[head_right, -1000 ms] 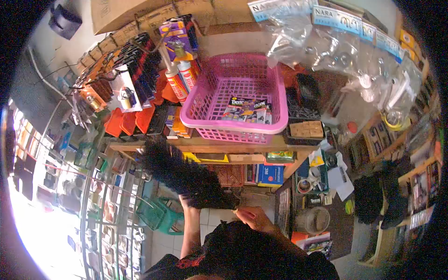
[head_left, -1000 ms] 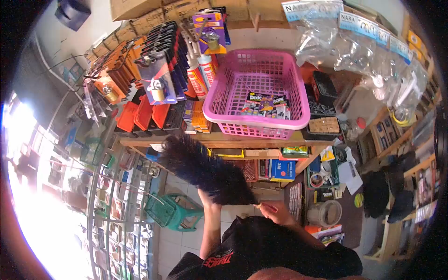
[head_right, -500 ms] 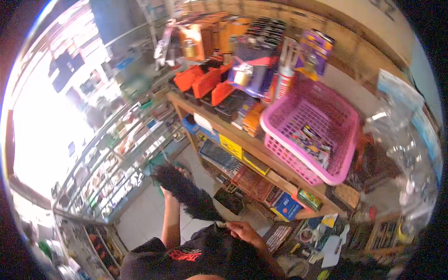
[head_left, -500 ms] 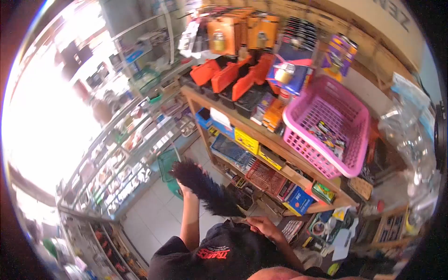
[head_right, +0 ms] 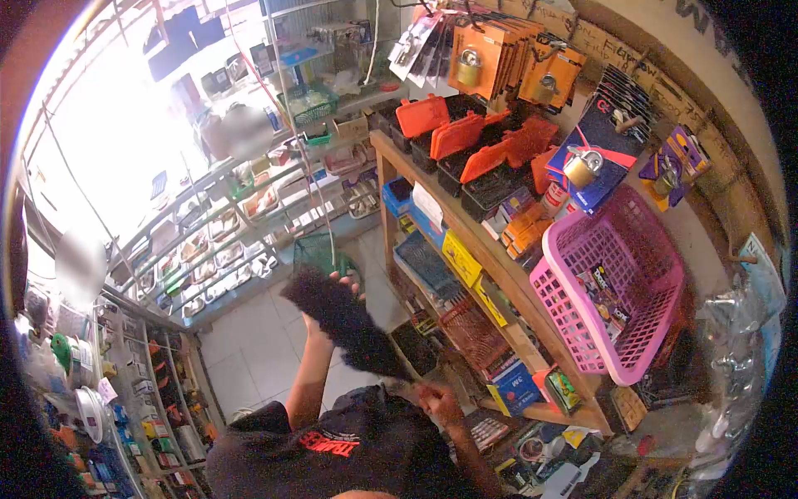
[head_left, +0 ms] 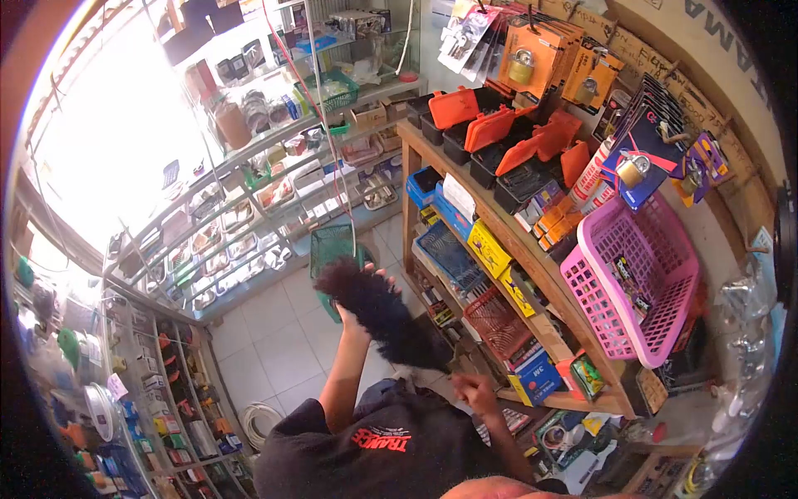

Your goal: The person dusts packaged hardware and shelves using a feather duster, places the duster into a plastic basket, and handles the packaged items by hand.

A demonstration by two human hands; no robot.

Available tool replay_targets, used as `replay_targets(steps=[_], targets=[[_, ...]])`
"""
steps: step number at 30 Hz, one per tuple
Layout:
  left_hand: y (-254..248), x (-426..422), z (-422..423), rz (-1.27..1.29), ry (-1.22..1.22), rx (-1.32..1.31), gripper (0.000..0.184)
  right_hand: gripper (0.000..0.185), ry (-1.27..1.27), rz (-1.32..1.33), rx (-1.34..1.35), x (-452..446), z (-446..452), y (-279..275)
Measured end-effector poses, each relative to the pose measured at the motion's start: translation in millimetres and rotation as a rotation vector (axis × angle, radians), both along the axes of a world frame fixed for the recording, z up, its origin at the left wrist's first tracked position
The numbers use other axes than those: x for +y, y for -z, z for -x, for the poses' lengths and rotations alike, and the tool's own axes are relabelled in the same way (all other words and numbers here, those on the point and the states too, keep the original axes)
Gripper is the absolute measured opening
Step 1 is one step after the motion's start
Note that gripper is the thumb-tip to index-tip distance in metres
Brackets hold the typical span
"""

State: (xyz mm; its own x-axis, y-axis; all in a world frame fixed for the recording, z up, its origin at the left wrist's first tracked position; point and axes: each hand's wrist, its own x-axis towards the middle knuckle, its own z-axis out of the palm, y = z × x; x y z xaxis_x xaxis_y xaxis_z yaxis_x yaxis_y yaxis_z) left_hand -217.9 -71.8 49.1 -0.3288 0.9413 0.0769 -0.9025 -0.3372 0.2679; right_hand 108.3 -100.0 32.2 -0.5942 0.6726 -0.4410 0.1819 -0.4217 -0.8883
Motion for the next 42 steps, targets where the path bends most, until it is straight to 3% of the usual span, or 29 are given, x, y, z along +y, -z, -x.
replay_targets(steps=[2,4,7,8,11,12,14,16,17,19,21,22,25,26,29,33,34,35,37,38,41,42], targets=[[-5.5,9.0,1.1,0.167,-0.022,-0.106,0.064,0.027,0.123,-0.076,0.023,3.0,-2.4,-1.1],[-35.2,17.5,-9.4,0.304,-0.068,-0.209,0.07,0.027,0.07,0.003,0.068,-7.0,-2.3,-1.5],[-17.9,29.8,-2.8,-0.167,0.127,-0.04,0.073,0.027,0.076,0.021,0.036,-14.4,-9.7,-9.4],[-11.6,31.5,-6.8,-0.273,0.182,-0.126,0.075,0.026,0.143,-0.025,0.005,-14.7,-11.5,-14.1],[-54.0,34.5,-16.5,0.236,0.04,-0.197,0.077,0.023,0.199,-0.001,-0.041,-18.6,-29.2,-7.8],[-43.4,39.6,-15.6,0.268,0.019,-0.235,0.072,0.023,0.152,0.025,-0.028,-20.4,-27.5,-20.3],[-18.2,46.4,-14.6,-0.038,0.174,-0.219,0.067,0.025,0.081,0.009,-0.045,-22.2,-26.1,-46.6],[-31.6,49.8,-16.1,-0.261,0.253,-0.138,0.059,0.025,0.251,-0.002,-0.023,-20.2,-28.7,-46.5],[-49.9,44.2,-23.7,0.172,0.115,-0.193,0.058,0.026,0.335,-0.006,-0.014,-20.1,-30.9,-46.8],[-54.9,48.3,-27.6,0.301,0.044,-0.244,0.055,0.027,0.196,0.023,-0.021,-21.8,-35.6,-50.2],[-28.3,48.9,-21.3,-0.134,0.213,-0.123,0.051,0.028,0.061,0.051,-0.019,-22.4,-37.5,-52.3],[-25.9,54.2,-19.0,-0.205,0.312,-0.258,0.048,0.029,0.048,-0.077,-0.033,-21.4,-38.5,-47.8],[-48.2,45.8,-20.1,0.184,0.074,-0.183,0.044,0.029,0.3,-0.009,-0.084,-21.7,-28.9,-65.4],[-40.8,44.7,-18.3,0.187,0.091,-0.169,0.041,0.031,0.228,-0.008,-0.084,-22.0,-33.4,-56.7],[22.9,59.8,-9.0,-0.336,0.313,-0.269,0.037,0.032,0.05,-0.008,-0.027,-24.6,-36.7,-57.4],[-105.9,25.6,-34.2,0.35,-0.071,-0.132,0.039,0.036,0.192,-0.12,0.06,-27.4,-38.3,-67.5],[-38.8,36.7,-18.1,0.182,-0.063,-0.265,0.038,0.036,0.226,-0.127,0.131,-27.0,-38.2,-66.6],[-17.6,39.7,-11.4,-0.074,0.105,-0.235,0.031,0.037,0.26,-0.134,0.204,-24.9,-38.1,-64.2],[-2.5,43.1,-12.4,0.031,-0.015,-0.293,0.028,0.041,0.325,-0.144,0.348,-21.9,-36.2,-63.9],[6.1,41.3,-10.3,0.018,-0.004,-0.303,0.027,0.041,0.313,-0.211,0.264,-20.3,-36.5,-67.4],[-1.4,35.4,-8.0,0.056,-0.022,-0.284,0.03,0.044,0.255,-0.177,0.16,-20.2,-41.0,-70.5],[-37.9,30.1,-14.7,0.127,-0.059,-0.245,0.034,0.041,0.201,-0.181,0.148,-19.5,-39.4,-70.5]])
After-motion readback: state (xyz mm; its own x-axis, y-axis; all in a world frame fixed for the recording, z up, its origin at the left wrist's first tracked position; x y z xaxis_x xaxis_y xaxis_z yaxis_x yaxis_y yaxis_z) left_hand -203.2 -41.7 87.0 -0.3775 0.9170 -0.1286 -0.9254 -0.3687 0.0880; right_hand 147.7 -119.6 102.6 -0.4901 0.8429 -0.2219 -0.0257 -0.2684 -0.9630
